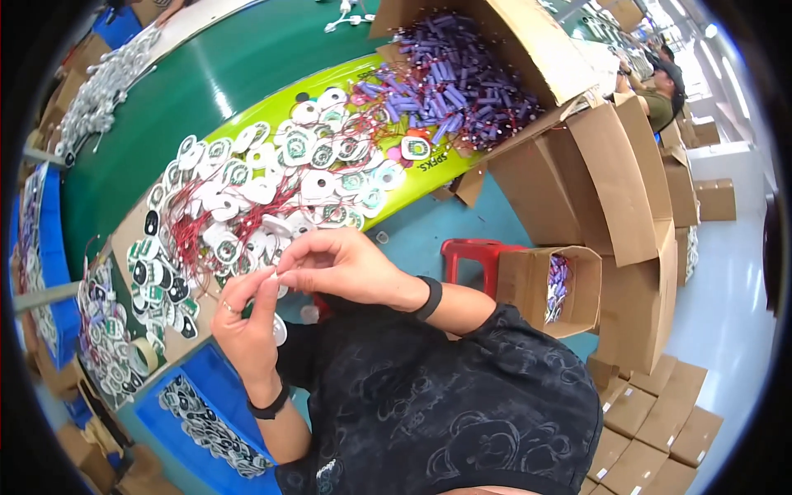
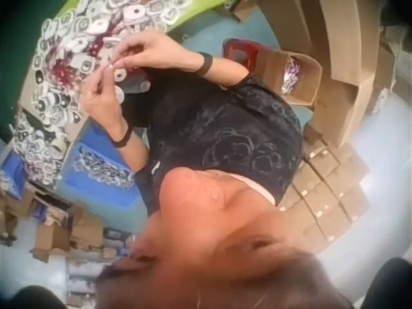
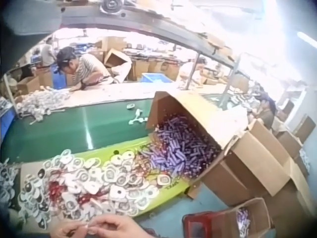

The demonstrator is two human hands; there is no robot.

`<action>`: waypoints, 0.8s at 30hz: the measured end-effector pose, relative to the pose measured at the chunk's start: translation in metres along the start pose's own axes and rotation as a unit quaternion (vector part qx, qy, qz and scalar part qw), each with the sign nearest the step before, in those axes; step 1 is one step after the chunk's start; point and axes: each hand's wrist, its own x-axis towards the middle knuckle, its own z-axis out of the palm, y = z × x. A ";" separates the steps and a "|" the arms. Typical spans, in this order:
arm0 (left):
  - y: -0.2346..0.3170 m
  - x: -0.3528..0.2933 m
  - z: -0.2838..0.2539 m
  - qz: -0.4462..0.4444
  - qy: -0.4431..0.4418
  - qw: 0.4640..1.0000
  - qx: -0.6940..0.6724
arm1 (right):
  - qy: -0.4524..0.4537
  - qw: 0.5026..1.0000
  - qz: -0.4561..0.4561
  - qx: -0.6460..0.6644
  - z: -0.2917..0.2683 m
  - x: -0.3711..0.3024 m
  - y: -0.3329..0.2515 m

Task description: The recorder is assembling small electronic components by attaching purple pieces to white circular bases using red wires and then placing the finished units into a blue storage bin.

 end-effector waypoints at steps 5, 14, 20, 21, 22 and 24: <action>0.011 0.000 0.002 0.058 -0.035 0.994 0.083 | -0.024 0.999 -0.019 0.031 -0.008 -0.006 0.002; -0.003 0.002 0.008 0.121 -0.039 0.982 0.136 | -0.022 0.994 -0.079 -0.071 -0.015 -0.011 0.000; -0.010 0.021 0.047 -0.200 0.191 0.923 -0.268 | -0.020 0.956 -0.234 -0.178 0.010 -0.018 0.023; -0.018 0.018 0.045 -0.179 0.163 0.939 -0.243 | 0.000 0.964 -0.205 -0.168 0.013 -0.022 0.024; -0.021 0.016 0.047 -0.180 0.174 0.938 -0.239 | -0.010 0.966 -0.203 -0.163 0.011 -0.023 0.024; -0.019 0.013 0.046 -0.243 0.142 0.892 -0.354 | 0.069 0.955 -0.160 -0.239 0.009 -0.023 0.023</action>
